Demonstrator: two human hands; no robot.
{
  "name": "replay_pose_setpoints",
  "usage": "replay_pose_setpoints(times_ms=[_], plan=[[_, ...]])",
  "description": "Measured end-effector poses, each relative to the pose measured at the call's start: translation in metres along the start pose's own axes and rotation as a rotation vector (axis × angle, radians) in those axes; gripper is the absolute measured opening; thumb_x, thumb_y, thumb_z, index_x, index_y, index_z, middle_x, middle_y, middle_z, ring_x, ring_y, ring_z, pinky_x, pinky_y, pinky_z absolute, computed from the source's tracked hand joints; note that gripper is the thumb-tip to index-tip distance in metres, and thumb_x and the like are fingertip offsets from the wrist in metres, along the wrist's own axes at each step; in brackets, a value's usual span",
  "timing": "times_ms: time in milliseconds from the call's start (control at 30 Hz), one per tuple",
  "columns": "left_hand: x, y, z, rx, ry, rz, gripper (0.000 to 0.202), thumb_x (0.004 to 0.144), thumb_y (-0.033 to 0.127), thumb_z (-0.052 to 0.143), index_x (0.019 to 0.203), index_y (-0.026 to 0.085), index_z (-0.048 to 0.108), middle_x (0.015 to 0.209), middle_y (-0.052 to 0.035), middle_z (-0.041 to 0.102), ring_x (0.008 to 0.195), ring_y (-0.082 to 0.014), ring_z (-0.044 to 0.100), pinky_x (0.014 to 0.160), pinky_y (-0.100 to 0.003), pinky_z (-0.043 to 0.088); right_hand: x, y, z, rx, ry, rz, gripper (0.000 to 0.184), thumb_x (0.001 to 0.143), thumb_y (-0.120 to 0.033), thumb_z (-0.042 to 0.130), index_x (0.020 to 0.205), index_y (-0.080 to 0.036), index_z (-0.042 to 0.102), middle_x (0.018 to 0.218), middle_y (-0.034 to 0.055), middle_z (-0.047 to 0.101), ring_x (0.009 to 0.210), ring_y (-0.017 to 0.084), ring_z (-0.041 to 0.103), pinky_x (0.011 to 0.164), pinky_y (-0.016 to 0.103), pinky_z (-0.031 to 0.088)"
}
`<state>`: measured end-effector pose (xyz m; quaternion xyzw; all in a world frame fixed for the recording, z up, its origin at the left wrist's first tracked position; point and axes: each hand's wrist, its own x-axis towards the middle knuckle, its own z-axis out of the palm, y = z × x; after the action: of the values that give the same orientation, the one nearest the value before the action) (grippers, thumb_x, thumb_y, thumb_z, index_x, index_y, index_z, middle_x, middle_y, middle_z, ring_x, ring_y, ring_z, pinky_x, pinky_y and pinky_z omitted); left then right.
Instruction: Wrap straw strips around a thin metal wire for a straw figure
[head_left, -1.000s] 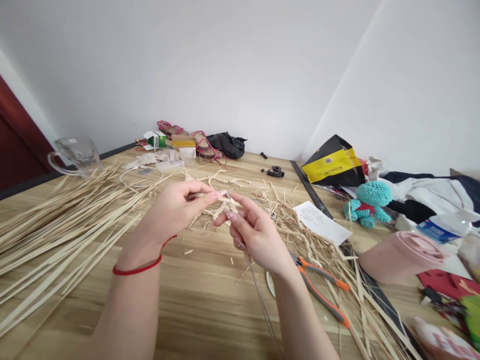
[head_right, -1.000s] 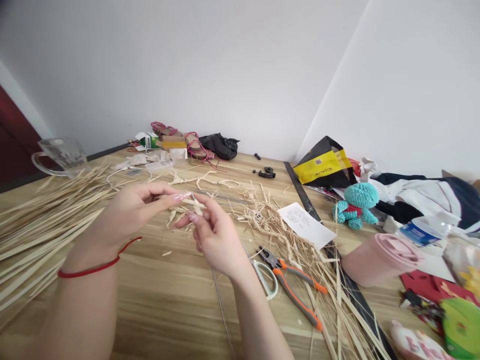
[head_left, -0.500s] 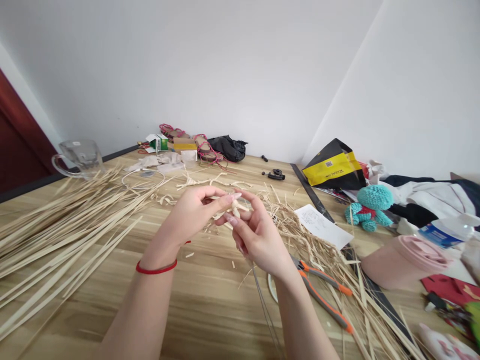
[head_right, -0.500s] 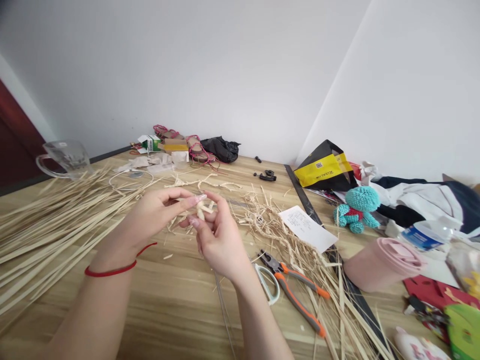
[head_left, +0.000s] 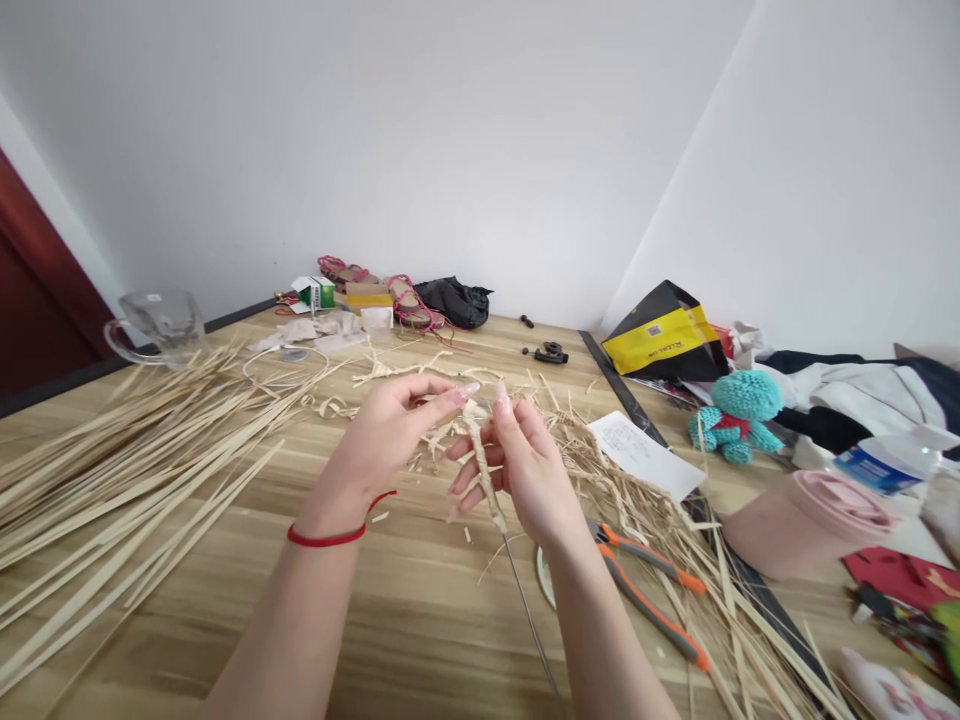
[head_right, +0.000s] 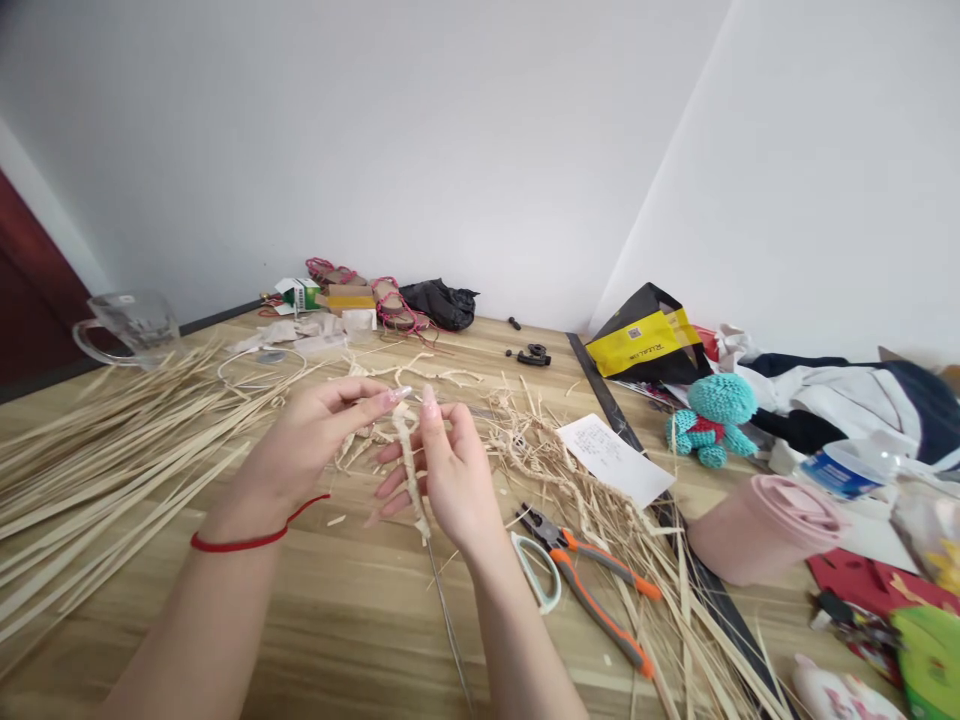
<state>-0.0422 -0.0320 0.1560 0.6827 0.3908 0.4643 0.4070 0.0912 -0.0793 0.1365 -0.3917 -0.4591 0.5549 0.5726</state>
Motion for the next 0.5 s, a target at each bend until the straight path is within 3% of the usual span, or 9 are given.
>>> replay_pose_setpoints(times_ms=[100, 167, 300, 333, 400, 500], plan=[[0.002, -0.003, 0.004, 0.028, -0.032, 0.020, 0.023, 0.077, 0.041, 0.058, 0.078, 0.019, 0.067, 0.078, -0.0014, 0.066, 0.074, -0.0161, 0.058, 0.067, -0.026, 0.042, 0.000, 0.001, 0.004, -0.021, 0.004, -0.039, 0.026, 0.084, -0.047, 0.047, 0.078, -0.024, 0.036, 0.056, -0.0073, 0.058, 0.028, 0.008, 0.046, 0.025, 0.017, 0.033], [0.003, -0.006, 0.010, 0.098, 0.037, 0.064, 0.024, 0.079, 0.041, 0.056, 0.084, 0.020, 0.066, 0.084, -0.0029, 0.066, 0.079, -0.0180, 0.058, 0.071, -0.028, 0.042, 0.000, 0.001, 0.005, -0.025, 0.055, -0.093, 0.025, 0.085, -0.043, 0.047, 0.075, -0.024, 0.036, 0.053, -0.0082, 0.056, 0.026, 0.006, 0.038, 0.023, 0.015, 0.025], [0.002, -0.009, 0.021, 0.473, 0.569, 0.247, 0.022, 0.081, 0.039, 0.054, 0.086, 0.019, 0.063, 0.091, -0.0081, 0.062, 0.093, -0.0229, 0.052, 0.083, -0.035, 0.036, 0.002, 0.001, 0.004, 0.021, 0.174, -0.221, 0.024, 0.085, -0.037, 0.048, 0.071, -0.023, 0.035, 0.054, -0.0076, 0.055, 0.028, 0.003, 0.030, 0.026, 0.014, 0.019], [0.001, -0.008, 0.024, 0.547, 0.632, 0.279, 0.023, 0.083, 0.039, 0.052, 0.080, 0.018, 0.062, 0.085, -0.0081, 0.060, 0.089, -0.0225, 0.051, 0.081, -0.035, 0.036, 0.002, 0.002, 0.003, 0.026, 0.194, -0.244, 0.024, 0.085, -0.037, 0.048, 0.071, -0.023, 0.035, 0.055, -0.0073, 0.056, 0.029, 0.003, 0.029, 0.027, 0.014, 0.018], [-0.003, -0.006, 0.028, 0.603, 0.587, 0.309, 0.030, 0.086, 0.038, 0.046, 0.068, 0.018, 0.058, 0.071, -0.0058, 0.057, 0.076, -0.0194, 0.051, 0.074, -0.032, 0.036, 0.003, 0.002, 0.001, 0.014, 0.229, -0.274, 0.023, 0.085, -0.037, 0.048, 0.071, -0.023, 0.035, 0.055, -0.0070, 0.056, 0.029, 0.003, 0.028, 0.028, 0.015, 0.017], [-0.008, -0.001, 0.037, 0.474, 0.371, 0.276, 0.035, 0.086, 0.040, 0.046, 0.061, 0.018, 0.057, 0.064, -0.0032, 0.055, 0.066, -0.0158, 0.049, 0.064, -0.027, 0.036, 0.004, 0.005, 0.000, -0.035, 0.263, -0.305, 0.024, 0.085, -0.038, 0.049, 0.072, -0.023, 0.035, 0.051, -0.0087, 0.049, 0.031, 0.004, 0.029, 0.029, 0.016, 0.018]])
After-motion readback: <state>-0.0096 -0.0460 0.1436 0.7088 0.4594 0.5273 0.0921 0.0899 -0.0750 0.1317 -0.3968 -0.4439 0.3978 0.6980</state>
